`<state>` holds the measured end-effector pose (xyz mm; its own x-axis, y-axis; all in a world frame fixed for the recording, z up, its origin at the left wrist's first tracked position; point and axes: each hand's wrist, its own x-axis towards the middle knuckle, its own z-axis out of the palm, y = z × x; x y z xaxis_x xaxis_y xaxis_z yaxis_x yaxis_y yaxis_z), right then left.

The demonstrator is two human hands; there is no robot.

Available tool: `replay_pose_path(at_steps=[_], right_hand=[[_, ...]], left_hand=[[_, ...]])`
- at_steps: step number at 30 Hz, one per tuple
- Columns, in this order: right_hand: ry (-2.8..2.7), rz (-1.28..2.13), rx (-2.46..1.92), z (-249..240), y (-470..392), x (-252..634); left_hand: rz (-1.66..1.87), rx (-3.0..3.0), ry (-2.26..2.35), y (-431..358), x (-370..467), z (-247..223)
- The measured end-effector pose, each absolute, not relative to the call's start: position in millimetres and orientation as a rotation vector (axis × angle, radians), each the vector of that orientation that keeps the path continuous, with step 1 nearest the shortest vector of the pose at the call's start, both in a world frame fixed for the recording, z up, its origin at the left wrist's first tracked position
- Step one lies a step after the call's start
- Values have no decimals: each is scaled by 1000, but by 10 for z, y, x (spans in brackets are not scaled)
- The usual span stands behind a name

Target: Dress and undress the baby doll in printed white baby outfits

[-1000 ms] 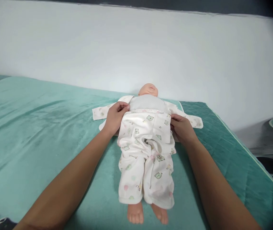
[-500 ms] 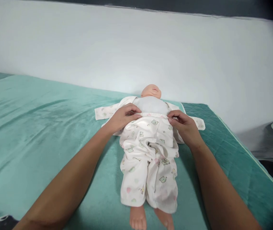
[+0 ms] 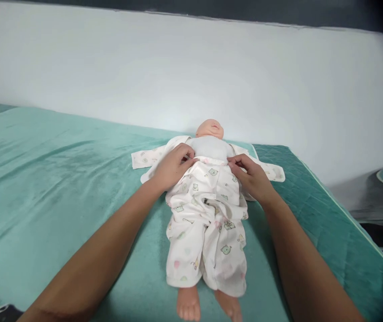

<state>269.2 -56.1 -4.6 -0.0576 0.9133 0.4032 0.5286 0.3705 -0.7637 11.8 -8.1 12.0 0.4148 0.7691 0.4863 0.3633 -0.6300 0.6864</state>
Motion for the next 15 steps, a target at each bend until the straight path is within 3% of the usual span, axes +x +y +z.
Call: replay_pose_path(at_steps=[6,15], right_hand=[[-1745,619,-1222,-40,-500,2662],[-1691,378,-1201,-81,-348,2591]], left_hand=[[1073,2158,1104,124,201,149],[1003,2161,1068,422,312,118]])
